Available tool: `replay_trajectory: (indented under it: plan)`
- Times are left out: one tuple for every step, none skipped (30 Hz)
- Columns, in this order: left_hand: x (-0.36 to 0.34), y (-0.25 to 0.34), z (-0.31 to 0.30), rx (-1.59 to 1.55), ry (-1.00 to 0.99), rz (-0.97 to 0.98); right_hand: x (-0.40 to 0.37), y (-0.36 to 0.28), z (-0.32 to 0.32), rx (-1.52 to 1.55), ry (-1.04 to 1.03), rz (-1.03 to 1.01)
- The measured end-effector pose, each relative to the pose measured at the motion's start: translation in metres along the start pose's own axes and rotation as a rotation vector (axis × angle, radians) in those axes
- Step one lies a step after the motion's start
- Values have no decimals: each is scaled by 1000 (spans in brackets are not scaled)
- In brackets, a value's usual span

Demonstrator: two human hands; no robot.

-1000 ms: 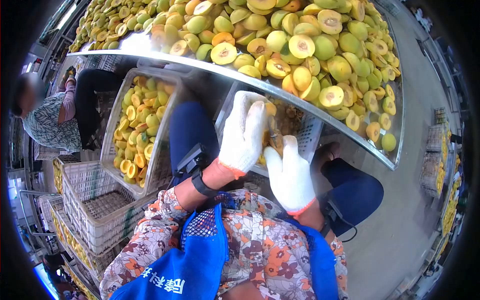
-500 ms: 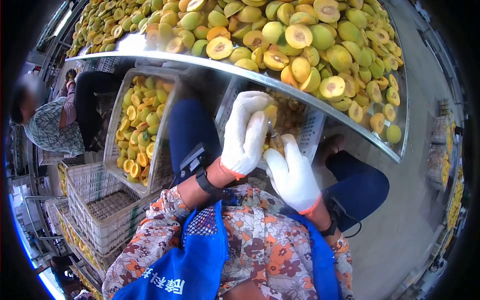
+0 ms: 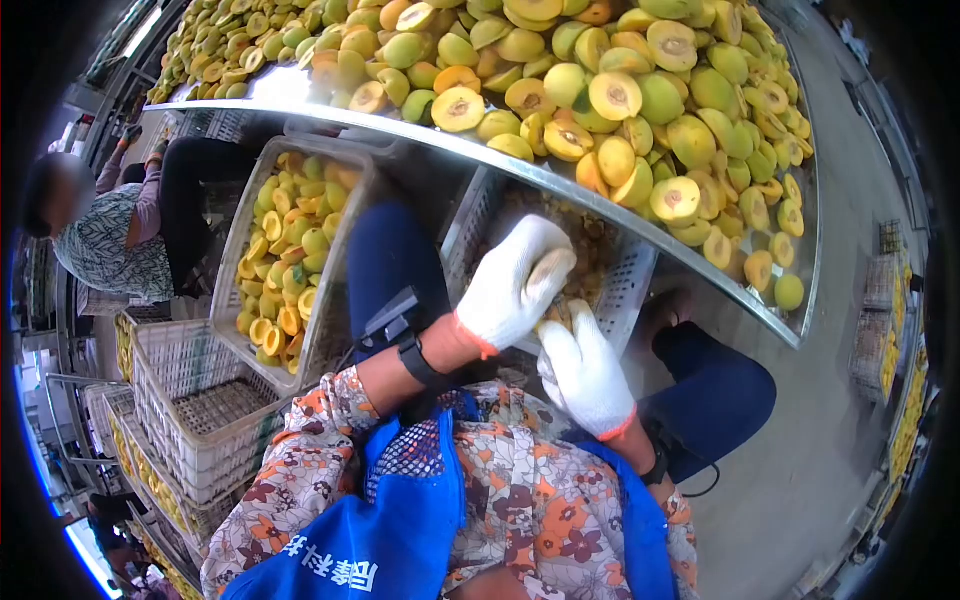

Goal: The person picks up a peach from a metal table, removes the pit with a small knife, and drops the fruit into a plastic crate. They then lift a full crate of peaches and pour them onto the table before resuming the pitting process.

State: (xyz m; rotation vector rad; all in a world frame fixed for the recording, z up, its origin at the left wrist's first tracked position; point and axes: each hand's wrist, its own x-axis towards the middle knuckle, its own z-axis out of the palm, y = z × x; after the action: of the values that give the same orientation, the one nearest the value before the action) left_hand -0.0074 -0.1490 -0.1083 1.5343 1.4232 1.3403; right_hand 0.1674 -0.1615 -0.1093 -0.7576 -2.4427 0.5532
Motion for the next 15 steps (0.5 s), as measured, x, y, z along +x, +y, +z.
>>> replay_trajectory:
  plan:
    - [-3,-2,1,-1,49,113,2,-6,-4,508,-50,351]
    - [-7,-4,-1,1,53,109,4,-14,-10,1014,-104,708]
    - [-4,2,-6,-23,-19,-32,8,-18,-15,1516,-156,1061]
    - [-3,5,-9,-50,-89,-173,11,-20,-20,1512,-160,1058]
    - [-3,4,-8,-53,-82,-174,12,-21,-24,1567,-183,1101]
    - [-2,2,-8,-118,-87,-228,14,-22,-27,1622,-205,1143]
    - [-1,1,-9,-182,-95,-282,14,-23,-27,1620,-207,1143]
    - [0,0,-11,-184,-92,-280,15,-24,-27,1636,-205,1124]
    - [-1,-1,-13,-250,-113,-276,15,-25,-27,1652,-202,1110]
    - [-4,-1,-13,-318,-137,-277,15,-26,-29,1651,-201,1120]
    - [-6,-1,-11,-323,-140,-282,17,-26,-31,1746,-229,1108]
    - [-8,1,-8,-374,-61,-242,19,-25,-32,1840,-257,1095]
    - [-10,2,-5,-423,19,-201,19,-25,-33,1837,-252,1104]
    - [-6,0,-7,-497,-25,-238,20,-24,-33,1916,-241,1116]
    - [-3,-5,-8,-502,-21,-244,20,-25,-33,1995,-236,1134]
